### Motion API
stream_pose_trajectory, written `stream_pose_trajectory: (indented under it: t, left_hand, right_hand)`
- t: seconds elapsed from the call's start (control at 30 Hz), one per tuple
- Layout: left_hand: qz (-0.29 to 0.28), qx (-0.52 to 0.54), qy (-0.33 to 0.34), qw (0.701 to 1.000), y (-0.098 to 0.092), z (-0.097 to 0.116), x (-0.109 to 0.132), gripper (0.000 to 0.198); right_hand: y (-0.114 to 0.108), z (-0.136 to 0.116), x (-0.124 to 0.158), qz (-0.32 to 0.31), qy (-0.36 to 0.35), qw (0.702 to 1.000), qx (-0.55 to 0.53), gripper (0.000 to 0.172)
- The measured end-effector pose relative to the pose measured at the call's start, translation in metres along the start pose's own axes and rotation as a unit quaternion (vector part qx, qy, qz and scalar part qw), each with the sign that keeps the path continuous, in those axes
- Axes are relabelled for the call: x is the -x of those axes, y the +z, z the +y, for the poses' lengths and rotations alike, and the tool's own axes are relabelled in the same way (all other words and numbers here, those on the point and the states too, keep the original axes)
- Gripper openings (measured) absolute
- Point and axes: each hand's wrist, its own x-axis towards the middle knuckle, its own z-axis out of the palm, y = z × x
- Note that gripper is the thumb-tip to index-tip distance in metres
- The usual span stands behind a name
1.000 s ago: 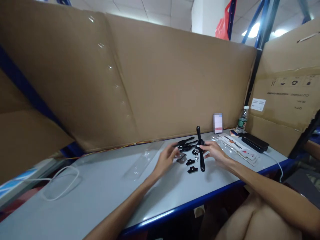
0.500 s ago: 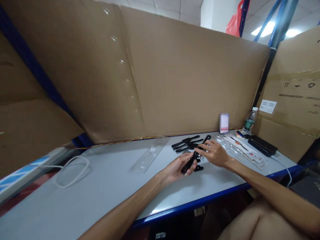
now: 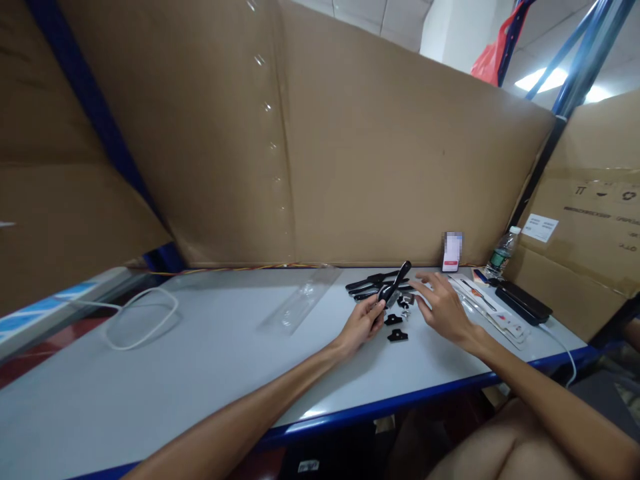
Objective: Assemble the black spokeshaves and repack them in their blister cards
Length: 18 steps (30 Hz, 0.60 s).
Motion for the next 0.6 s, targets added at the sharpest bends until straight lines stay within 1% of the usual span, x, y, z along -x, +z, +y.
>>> stream_pose_trajectory:
  t: [0.07,0.17,0.3,0.33,0.4,0.5,0.6]
  left_hand:
    - [0.013,-0.02,0.018,1.0,-0.002,-0.003,-0.002,0.051]
    - [0.014,-0.073,0.06,0.995,-0.001,-0.006,-0.003,0.053]
    - [-0.011,-0.163,0.108,0.981,0.007,-0.007,0.003,0.055]
    - [-0.016,-0.185,0.116,0.976,0.009,-0.006,0.005,0.054]
    - [-0.012,-0.236,0.142,0.961,0.012,-0.004,0.009,0.05]
    - [0.016,-0.325,0.181,0.928,0.01,0.0,0.014,0.04]
    - [0.034,-0.395,0.192,0.898,0.004,0.001,0.016,0.03]
  right_hand:
    - [-0.004,0.002,0.001,0.001,0.029,0.998,-0.047,0.025]
    - [-0.007,0.002,0.002,-0.012,0.042,0.995,-0.086,0.024]
    - [-0.012,-0.004,0.0,0.023,0.026,0.998,-0.058,0.023]
    - [-0.014,-0.006,-0.001,0.02,0.014,0.999,-0.046,0.023]
    - [-0.019,-0.01,-0.001,-0.009,-0.015,0.999,-0.028,0.021]
    - [-0.027,-0.016,-0.001,-0.055,-0.052,0.997,-0.001,0.021]
    - [-0.033,-0.019,-0.004,-0.081,-0.073,0.993,0.054,0.023]
